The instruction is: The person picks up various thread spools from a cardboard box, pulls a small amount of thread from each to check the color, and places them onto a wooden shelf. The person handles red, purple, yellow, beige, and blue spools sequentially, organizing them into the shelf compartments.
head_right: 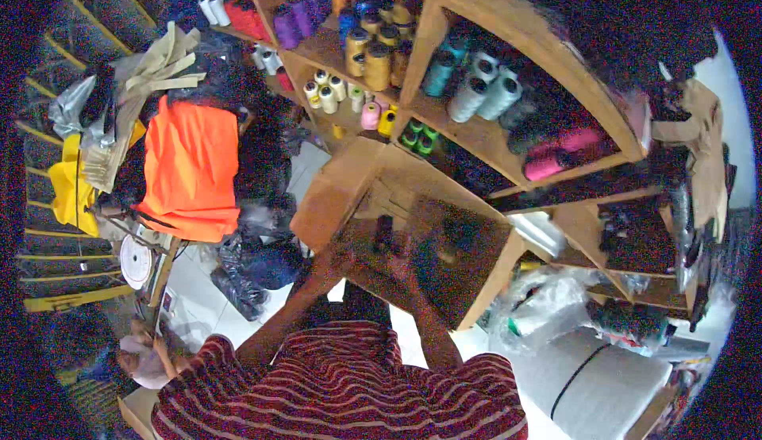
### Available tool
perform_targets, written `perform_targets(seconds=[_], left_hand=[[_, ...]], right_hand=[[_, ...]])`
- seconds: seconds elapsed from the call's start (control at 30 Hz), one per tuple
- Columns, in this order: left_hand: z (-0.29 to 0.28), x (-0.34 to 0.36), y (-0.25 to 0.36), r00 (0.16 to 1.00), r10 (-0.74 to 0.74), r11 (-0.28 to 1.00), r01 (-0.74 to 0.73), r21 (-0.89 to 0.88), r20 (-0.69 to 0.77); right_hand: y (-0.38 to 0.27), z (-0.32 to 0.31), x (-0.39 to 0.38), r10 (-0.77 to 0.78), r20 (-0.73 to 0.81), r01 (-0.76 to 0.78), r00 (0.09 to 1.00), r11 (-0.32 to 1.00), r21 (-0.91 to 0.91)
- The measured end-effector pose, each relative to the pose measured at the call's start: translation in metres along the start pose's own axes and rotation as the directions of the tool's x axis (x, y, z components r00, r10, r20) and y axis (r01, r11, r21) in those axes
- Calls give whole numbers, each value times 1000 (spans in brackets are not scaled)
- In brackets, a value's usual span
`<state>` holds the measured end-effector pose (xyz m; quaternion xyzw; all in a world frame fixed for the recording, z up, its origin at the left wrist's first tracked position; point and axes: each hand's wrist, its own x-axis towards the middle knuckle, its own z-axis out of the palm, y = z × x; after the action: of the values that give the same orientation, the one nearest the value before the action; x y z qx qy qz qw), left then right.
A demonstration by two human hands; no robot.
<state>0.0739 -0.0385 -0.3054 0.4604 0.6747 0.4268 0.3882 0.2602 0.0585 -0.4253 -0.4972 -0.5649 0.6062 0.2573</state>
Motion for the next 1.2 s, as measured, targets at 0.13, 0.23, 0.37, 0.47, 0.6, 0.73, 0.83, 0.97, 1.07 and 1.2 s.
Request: perform_targets(seconds=[0.13,0.23,0.37,0.47,0.6,0.73,0.83,0.97,1.07,1.2], left_hand=[[18,18,6,985,-170,873,158,-461,16],[-7,17,76,994,-99,801,110,-589,51],[-47,14,173,967,-7,459,230,-858,256],[-54,5,191,952,-51,406,295,-865,301],[-46,6,184,945,-112,521,320,-791,309],[-33,13,158,931,-137,475,361,-803,338],[-27,12,122,933,-146,605,346,-717,328],[-21,21,121,937,-156,527,345,-776,311],[-18,24,108,933,-161,546,355,-759,321],[-14,18,97,930,-235,564,366,-740,281]], right_hand=[[-133,-5,-66,181,34,-182,983,929,323],[-156,-8,-92,-7,90,-26,996,930,366],[-143,-34,-91,59,70,-85,996,883,462],[-54,-61,-47,109,-93,-111,990,994,-12],[39,-99,10,75,-231,-195,970,807,-557],[85,-127,50,145,-248,-286,958,574,-767],[104,-139,68,192,-250,-312,949,457,-833],[124,-148,99,209,-258,-320,943,364,-875],[132,-155,113,212,-265,-324,941,328,-887],[140,-150,119,202,-260,-315,944,331,-889]])
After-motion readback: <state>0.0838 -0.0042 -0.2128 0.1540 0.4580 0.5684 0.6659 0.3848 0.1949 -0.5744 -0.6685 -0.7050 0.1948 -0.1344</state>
